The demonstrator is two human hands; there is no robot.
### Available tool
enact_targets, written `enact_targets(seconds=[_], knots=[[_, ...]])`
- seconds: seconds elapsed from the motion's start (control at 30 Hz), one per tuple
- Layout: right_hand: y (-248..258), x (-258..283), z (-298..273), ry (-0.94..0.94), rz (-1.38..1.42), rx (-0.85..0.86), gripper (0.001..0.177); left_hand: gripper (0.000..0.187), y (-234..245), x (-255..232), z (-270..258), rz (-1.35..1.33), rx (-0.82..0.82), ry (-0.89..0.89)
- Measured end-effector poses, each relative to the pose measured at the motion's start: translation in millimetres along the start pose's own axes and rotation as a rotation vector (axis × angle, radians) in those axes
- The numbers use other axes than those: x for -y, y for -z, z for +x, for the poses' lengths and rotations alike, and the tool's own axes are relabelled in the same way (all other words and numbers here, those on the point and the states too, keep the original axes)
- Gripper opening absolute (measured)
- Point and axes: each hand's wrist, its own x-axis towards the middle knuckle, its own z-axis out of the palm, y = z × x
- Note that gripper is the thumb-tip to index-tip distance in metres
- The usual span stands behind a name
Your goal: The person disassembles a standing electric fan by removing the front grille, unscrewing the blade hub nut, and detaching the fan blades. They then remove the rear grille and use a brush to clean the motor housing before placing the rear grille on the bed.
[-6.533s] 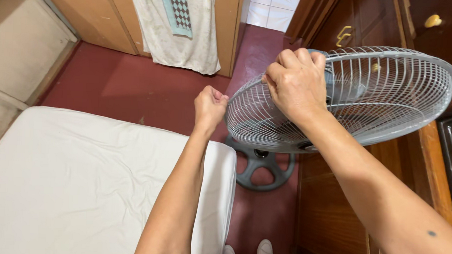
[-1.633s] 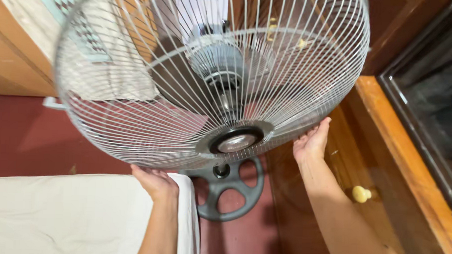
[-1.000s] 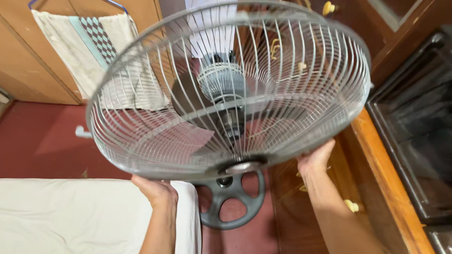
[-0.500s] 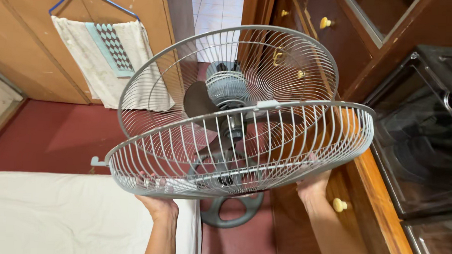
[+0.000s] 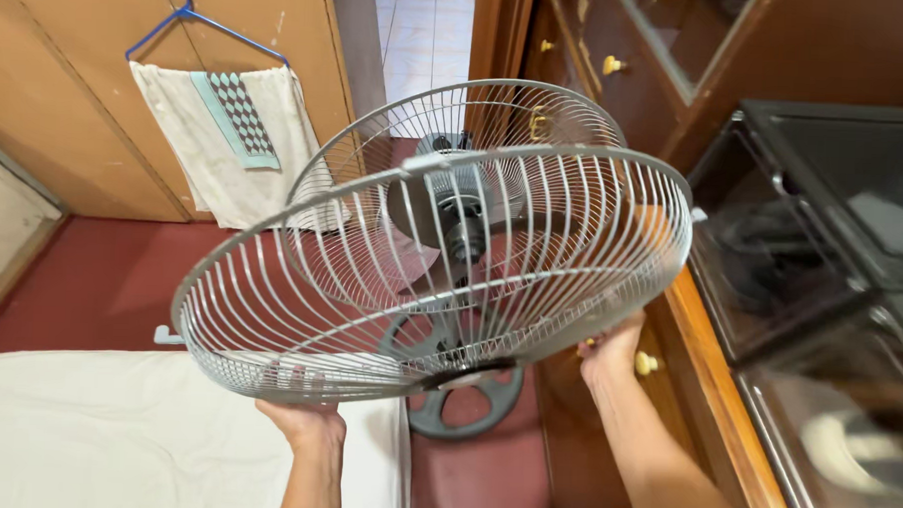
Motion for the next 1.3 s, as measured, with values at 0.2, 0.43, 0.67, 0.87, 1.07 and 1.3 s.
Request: enact_targets(seconds=[0.2, 0.43, 0.67, 0.87, 1.07, 1.3], knots=[[2.0, 29.6, -60.2, 0.059, 0.144, 0.126, 0.044, 0.047, -15.7, -90.2, -70.0, 0.011, 0.027, 0.091], [-4.1, 101.7, -175.6, 0.165, 0.298, 0.244, 0.048, 0.061, -16.6, -174.6, -101.8, -0.109, 0.605, 0.122], [16.5, 181.8, -198.6, 0.281, 0.502, 0.605, 0.037, 0.059, -43.6, -181.9, -72.3, -0.175, 0.682, 0.103], [20.0, 227.2, -256.2, 0.130, 0.550, 0.474, 0.081, 0.076, -75.9, -175.5, -125.1, -0.370, 0.689, 0.337], [53.7, 245.0, -299.3, 0.186, 0.595, 0.665, 0.122, 0.094, -93.5, -141.9, -169.9, -0.494, 0.731, 0.495], [141.9, 265.0, -254.5, 0.297, 0.696, 0.612, 0.110, 0.091, -127.3, -119.5, -198.9, -0.129, 1.002, 0.225]])
